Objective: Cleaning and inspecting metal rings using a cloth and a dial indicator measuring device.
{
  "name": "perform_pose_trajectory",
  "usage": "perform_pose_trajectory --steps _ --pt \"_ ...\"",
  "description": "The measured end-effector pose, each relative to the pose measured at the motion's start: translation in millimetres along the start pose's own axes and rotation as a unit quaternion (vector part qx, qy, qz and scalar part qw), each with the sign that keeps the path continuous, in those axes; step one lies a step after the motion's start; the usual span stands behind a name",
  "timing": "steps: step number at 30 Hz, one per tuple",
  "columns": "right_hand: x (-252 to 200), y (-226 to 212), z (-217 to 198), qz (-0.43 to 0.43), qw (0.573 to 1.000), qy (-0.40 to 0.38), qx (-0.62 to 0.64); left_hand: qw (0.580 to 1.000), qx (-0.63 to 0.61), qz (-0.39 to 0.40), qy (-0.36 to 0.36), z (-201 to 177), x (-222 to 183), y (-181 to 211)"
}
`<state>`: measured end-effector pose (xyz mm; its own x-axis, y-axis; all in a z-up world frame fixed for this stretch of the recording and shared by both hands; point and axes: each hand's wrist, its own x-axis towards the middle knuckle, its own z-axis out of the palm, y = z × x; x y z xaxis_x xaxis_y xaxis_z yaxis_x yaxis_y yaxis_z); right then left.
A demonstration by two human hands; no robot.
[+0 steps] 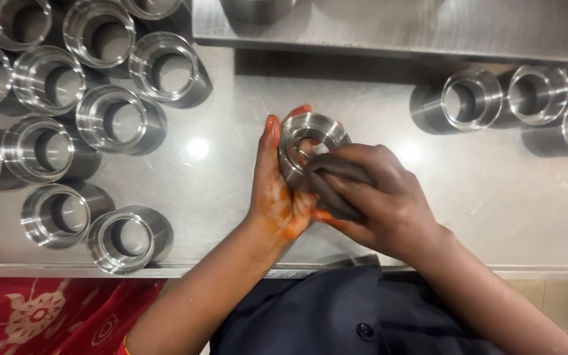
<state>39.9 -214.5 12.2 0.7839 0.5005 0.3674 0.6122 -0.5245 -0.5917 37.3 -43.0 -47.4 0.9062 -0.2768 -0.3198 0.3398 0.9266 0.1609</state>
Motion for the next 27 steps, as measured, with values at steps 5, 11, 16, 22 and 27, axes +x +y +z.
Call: perform_pose_trajectory --steps 5,11,16,22,27 --pt "20 5 -21 -0.03 0.994 -0.04 -0.1 0.998 0.021 0.009 -0.056 -1 -2 3" --pt "22 -26 -26 -0.088 0.987 -0.094 -0.099 0.993 0.077 -0.016 -0.091 4 -10 3" --pt "-4 -14 -28 -0.057 0.99 -0.051 -0.121 0.988 0.117 -0.04 -0.091 11 -15 -4" --pt "-8 61 -99 -0.071 0.985 0.041 -0.152 0.953 0.286 0.055 -0.087 17 -8 -1" --pt "52 157 -178 0.051 0.893 0.026 -0.446 0.907 0.411 0.091 0.003 23 -6 -1"
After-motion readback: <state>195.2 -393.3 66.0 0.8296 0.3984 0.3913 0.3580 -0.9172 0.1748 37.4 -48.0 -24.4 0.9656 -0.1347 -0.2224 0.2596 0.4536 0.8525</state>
